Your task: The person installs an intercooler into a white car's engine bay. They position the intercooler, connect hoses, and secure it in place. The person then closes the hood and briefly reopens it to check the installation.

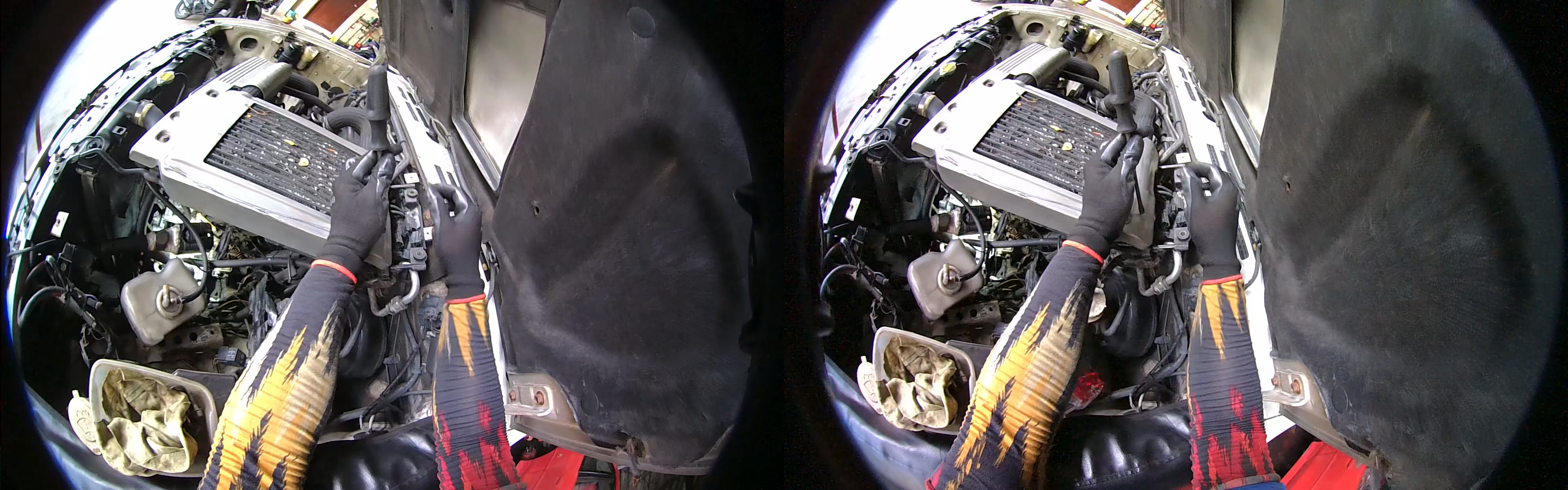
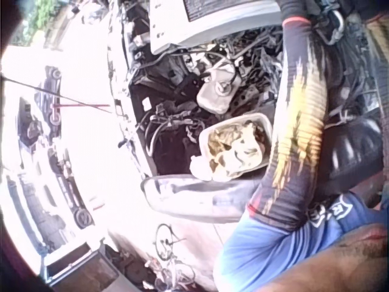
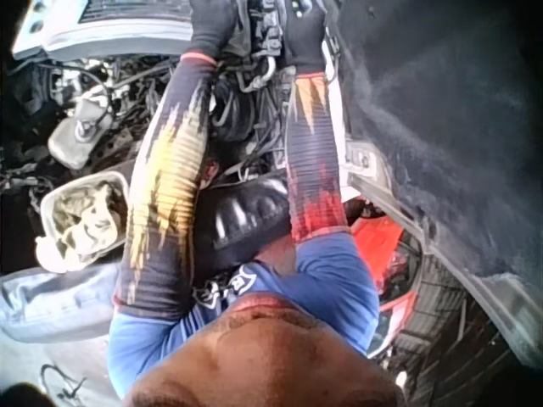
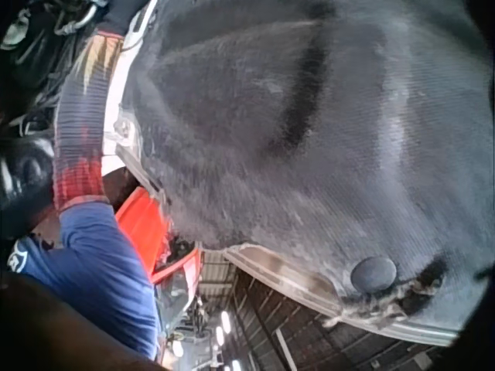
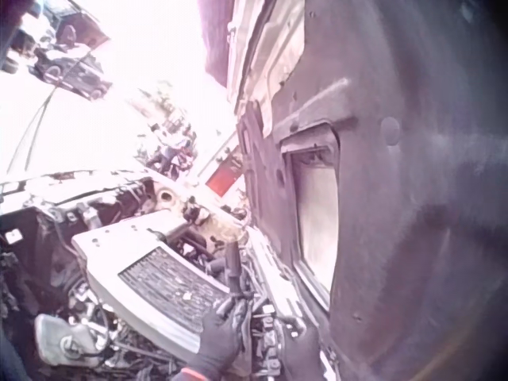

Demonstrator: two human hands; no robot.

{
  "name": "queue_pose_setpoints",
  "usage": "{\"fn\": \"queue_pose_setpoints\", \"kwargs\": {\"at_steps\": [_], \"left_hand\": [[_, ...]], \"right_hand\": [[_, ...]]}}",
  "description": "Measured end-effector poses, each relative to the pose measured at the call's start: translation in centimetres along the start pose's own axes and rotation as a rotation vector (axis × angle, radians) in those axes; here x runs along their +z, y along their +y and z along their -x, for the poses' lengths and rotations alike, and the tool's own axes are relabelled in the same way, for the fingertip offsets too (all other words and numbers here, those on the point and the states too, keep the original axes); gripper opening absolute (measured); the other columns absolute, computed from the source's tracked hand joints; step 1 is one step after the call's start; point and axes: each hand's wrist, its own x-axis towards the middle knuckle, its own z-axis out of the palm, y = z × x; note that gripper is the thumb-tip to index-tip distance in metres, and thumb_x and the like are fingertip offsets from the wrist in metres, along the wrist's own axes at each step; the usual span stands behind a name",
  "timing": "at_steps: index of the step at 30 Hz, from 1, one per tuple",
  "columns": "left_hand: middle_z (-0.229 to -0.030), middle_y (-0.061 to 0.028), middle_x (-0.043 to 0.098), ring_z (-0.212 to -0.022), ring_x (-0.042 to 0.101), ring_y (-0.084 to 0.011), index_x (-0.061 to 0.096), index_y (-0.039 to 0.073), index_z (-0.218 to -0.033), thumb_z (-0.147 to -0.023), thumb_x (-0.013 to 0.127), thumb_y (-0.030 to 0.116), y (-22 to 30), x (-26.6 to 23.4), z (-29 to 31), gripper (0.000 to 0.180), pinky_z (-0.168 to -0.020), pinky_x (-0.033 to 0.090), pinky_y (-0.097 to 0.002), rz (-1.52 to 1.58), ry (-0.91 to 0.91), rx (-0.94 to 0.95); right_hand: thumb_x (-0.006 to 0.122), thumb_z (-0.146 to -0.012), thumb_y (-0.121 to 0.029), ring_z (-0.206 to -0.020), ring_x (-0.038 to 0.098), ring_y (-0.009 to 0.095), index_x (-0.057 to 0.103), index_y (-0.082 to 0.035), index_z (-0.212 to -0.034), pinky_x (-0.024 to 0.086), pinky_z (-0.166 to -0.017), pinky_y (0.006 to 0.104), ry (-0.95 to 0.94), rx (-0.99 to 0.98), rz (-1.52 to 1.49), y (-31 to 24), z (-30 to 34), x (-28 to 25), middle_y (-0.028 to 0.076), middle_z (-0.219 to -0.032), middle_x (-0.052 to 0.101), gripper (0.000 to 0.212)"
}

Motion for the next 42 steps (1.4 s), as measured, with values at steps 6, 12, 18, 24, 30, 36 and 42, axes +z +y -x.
{"fn": "queue_pose_setpoints", "kwargs": {"at_steps": [6,12,18,24,30,36,42], "left_hand": [[-0.094,-0.008,0.067,-0.083,0.062,-0.0154,0.069,0.003,-0.107,-0.097,0.061,0.016,-0.6,0.5,1.4,0.018,-0.077,0.05,-0.0312,-0.234,-0.273,0.129],[-0.114,-0.0203,0.058,-0.106,0.056,-0.0312,0.054,0.0,-0.116,-0.089,0.065,0.014,-2.7,6.9,9.4,0.032,-0.094,0.045,-0.0425,-0.567,-0.087,0.232],[-0.142,-0.027,0.047,-0.122,0.048,-0.0411,0.048,0.002,-0.14,-0.096,0.052,0.029,-4.4,7.7,13.5,0.052,-0.108,0.032,-0.0545,-1.242,-0.355,0.111],[-0.129,-0.0162,0.056,-0.113,0.056,-0.0306,0.057,0.009,-0.129,-0.089,0.055,0.018,-4.8,6.9,13.0,0.041,-0.098,0.042,-0.048,-1.174,-0.357,0.287],[-0.106,-0.0206,0.06,-0.102,0.057,-0.0409,0.061,0.002,-0.11,-0.081,0.059,0.003,-3.4,5.6,11.9,0.029,-0.088,0.047,-0.047,-0.574,-0.161,0.295],[-0.111,-0.0268,0.065,-0.101,0.066,-0.041,0.055,0.0,-0.12,-0.092,0.055,0.024,2.5,4.0,3.5,0.037,-0.091,0.05,-0.0435,-0.152,0.294,-0.157],[-0.089,-0.0121,0.066,-0.08,0.063,-0.0224,0.061,0.001,-0.113,-0.088,0.072,0.026,9.1,-2.7,5.8,0.037,-0.071,0.05,-0.0345,-0.204,0.555,-0.465]], "right_hand": [[0.062,-0.101,-0.027,-0.104,0.061,0.013,0.056,0.004,-0.128,0.05,-0.089,0.0305,-0.247,-0.156,-0.461,-4.7,-1.6,0.2,0.008,-0.112,0.064,0.042],[0.064,-0.098,-0.012,-0.086,0.062,0.009,0.062,0.002,-0.111,0.051,-0.078,0.0265,-0.052,-0.068,-0.302,-4.8,-1.6,-1.9,0.005,-0.096,0.066,0.019],[0.055,-0.09,0.008,-0.086,0.063,0.017,0.056,0.001,-0.101,0.053,-0.081,0.0307,-0.046,-0.189,-0.452,-3.7,-1.4,-1.6,0.011,-0.097,0.063,0.013],[0.058,-0.095,-0.009,-0.075,0.056,0.013,0.059,-0.003,-0.1,0.046,-0.068,0.0257,0.012,-0.095,-0.797,-2.0,-1.7,0.0,0.007,-0.09,0.06,0.007],[0.069,-0.094,-0.019,-0.069,0.055,0.009,0.058,-0.005,-0.092,0.045,-0.062,0.0247,0.004,-0.169,-0.691,-4.3,-1.5,-1.1,0.003,-0.082,0.058,0.018],[0.07,-0.095,-0.034,-0.063,0.058,0.009,0.067,-0.003,-0.093,0.043,-0.053,0.0227,-0.136,0.077,-0.338,-8.6,-1.3,-2.6,0.004,-0.084,0.064,0.031],[0.07,-0.091,-0.039,-0.055,0.057,0.019,0.063,-0.003,-0.102,0.05,-0.047,0.0314,-0.038,0.565,-0.397,-2.8,2.0,-1.4,0.009,-0.084,0.06,0.038]]}}
